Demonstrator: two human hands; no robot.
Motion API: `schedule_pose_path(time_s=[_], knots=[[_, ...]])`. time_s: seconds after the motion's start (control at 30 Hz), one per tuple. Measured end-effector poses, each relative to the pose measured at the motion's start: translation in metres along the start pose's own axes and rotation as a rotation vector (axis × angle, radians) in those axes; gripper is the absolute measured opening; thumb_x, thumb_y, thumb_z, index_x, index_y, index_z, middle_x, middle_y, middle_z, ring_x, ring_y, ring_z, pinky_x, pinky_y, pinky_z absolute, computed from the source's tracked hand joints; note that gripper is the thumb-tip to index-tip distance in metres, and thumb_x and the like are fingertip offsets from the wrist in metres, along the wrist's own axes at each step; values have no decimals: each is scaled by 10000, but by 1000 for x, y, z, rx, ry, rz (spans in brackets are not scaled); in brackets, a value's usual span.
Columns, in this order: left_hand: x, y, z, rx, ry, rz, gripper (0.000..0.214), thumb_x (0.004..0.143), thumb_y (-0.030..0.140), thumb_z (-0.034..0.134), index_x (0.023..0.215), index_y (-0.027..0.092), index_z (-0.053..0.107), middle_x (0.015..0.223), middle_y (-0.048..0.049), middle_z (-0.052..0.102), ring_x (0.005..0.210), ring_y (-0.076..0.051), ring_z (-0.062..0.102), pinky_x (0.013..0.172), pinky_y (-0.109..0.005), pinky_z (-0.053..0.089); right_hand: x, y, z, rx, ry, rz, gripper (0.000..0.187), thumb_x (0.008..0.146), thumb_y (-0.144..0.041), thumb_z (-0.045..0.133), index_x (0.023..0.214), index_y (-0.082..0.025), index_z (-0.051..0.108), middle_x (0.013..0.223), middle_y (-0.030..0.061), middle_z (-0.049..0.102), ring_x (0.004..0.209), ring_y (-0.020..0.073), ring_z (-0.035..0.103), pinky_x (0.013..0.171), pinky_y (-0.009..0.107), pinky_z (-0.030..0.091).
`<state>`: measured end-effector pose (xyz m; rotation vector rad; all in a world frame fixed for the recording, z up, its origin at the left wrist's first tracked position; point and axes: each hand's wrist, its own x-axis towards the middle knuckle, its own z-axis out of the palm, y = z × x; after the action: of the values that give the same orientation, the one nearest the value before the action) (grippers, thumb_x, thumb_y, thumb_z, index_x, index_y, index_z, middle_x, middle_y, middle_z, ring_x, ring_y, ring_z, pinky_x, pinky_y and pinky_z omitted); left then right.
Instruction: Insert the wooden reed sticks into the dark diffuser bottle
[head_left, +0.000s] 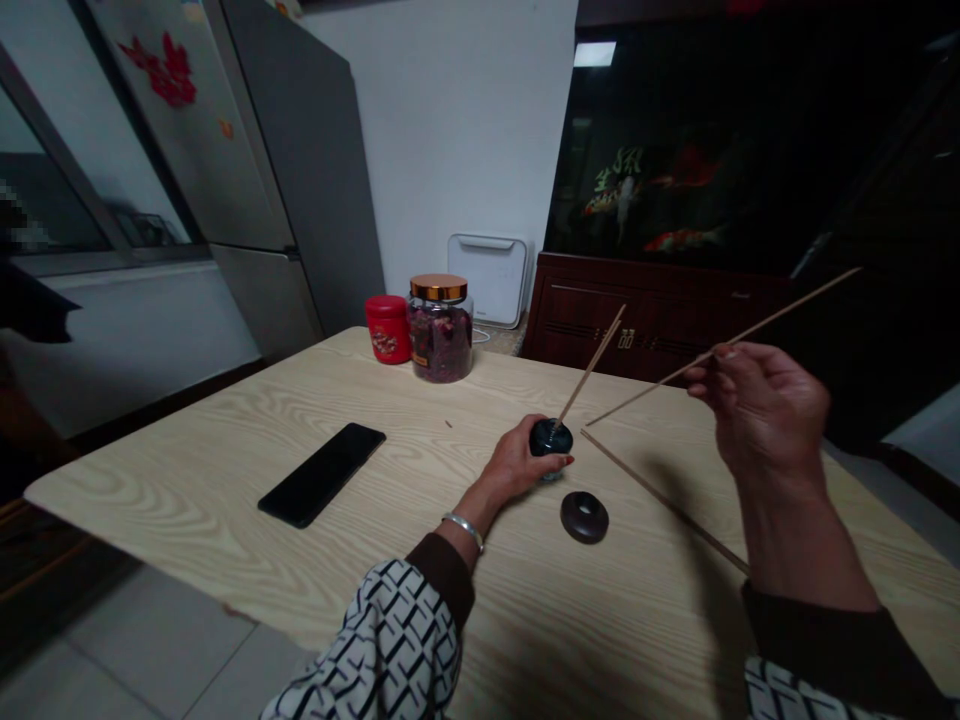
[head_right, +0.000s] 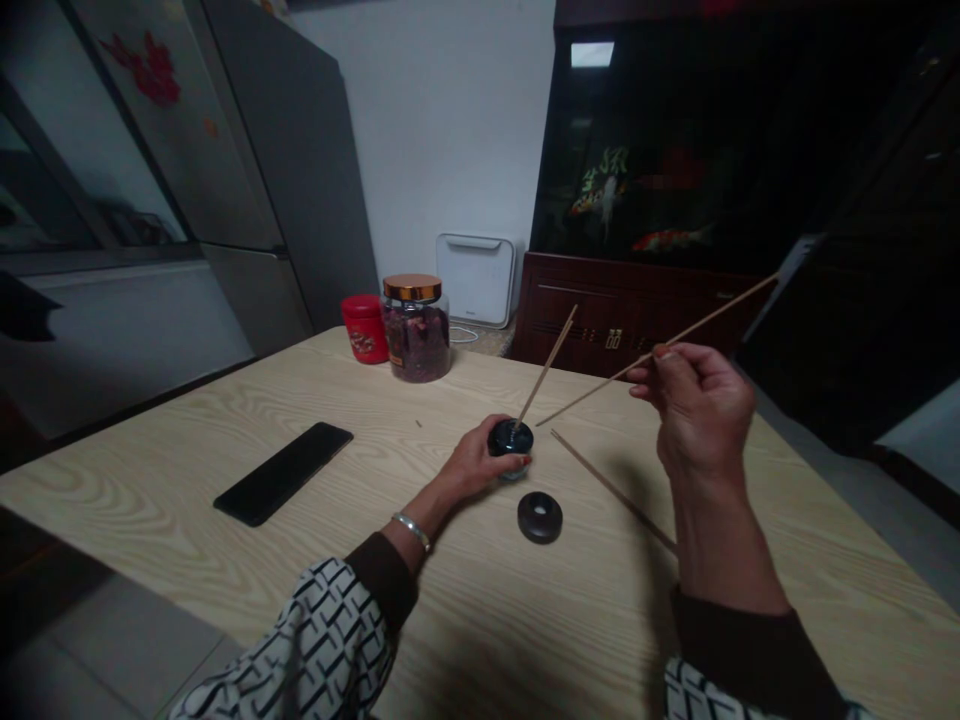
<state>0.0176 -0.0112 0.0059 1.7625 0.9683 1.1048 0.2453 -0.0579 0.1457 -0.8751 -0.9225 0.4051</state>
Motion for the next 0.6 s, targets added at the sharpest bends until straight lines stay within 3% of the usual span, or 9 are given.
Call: schedule_pose_path(time_s=[0.13,0.27,0.47,0.6], knots=[[0,1,0,16,-2,-2,632,678,424,837,1215,187,603,1039,-69,695,952,-222,643,877,-347,519,-20,10,24,-85,-50,-124,200,758,-323,790,829,-203,646,695,-23,654,642,143,687,522,241,576],[0,1,0,36,-4,-3,645,678,435,836,1222,188,595,1038,-66,696,955,-224,642,882,-348,511,-33,18,34,-172,-135,-136,195,805,-342,755,858,-196,636,727,-18,657,670,136,683,557,249,591],[1,-2,0,40,-5,14,646,686,463,828,1227,199,592,1055,-70,694,963,-229,641,876,-345,509,-44,37,40,-235,-263,-59,239,817,-398,736,871,-196,620,772,-2,656,705,157,686,568,273,591],[1,-2,0,46,-5,18,650,689,461,825,1234,199,588,1060,-70,692,968,-230,638,890,-356,507,-48,53,40,-342,-473,75,287,834,-464,694,867,-191,617,775,19,666,693,169,684,580,287,578]])
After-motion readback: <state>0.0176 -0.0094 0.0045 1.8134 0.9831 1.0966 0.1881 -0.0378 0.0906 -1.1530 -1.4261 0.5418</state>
